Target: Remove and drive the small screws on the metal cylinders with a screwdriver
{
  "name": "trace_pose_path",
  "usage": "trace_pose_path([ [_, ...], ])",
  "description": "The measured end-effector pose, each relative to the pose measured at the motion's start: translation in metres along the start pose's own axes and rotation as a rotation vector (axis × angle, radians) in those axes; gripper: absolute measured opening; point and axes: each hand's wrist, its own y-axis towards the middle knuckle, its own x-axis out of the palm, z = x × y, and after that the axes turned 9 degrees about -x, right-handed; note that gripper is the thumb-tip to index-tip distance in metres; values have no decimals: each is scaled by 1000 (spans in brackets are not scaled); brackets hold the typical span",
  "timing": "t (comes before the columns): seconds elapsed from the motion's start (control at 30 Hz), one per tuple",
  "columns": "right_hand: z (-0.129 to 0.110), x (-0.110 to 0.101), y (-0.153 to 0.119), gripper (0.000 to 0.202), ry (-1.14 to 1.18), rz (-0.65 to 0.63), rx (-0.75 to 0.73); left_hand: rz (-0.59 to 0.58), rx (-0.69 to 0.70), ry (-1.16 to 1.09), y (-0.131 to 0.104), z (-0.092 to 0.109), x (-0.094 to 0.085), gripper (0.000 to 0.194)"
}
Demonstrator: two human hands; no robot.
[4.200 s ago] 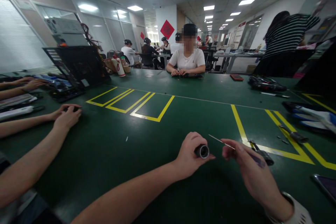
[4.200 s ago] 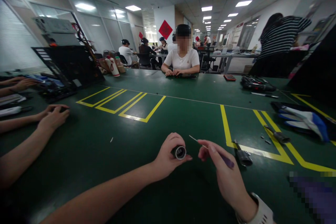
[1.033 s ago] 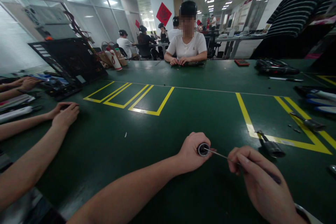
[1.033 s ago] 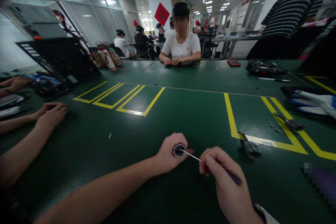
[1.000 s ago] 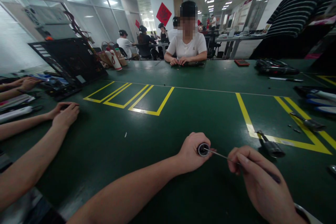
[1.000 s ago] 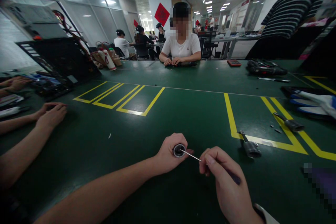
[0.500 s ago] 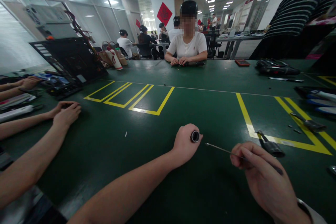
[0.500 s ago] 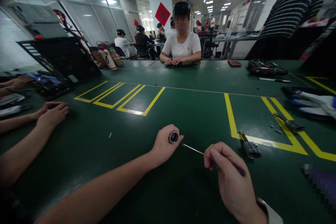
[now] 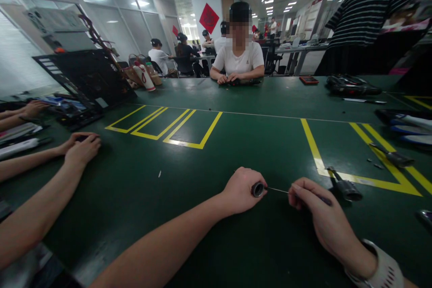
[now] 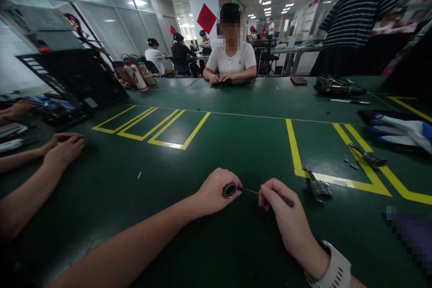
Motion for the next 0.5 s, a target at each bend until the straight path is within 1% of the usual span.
trace_pose_path([
  [0.1,-2,-1,-2,25,6,20,9,-10,-17,8,0,0,1,8],
  [0.2,-8,-3,-3,23,56,118,9,-2,-16,-13,0,-1,1,8],
  [0.27,-12,-2,-5,20,130,196,-5,27,-16,-48,-1,-1,1,8],
  [0.33,-15,-1,-8,18,224,224,-52,73,-23,-81,-1,-2,1,7],
  [0.43,-17,1,-14,20,271,138,-150,132,-46,-101,-1,-3,2,11],
  [0.5,-17,3,-18,22,183,36,-187,149,-53,-94,-1,-4,3,13],
])
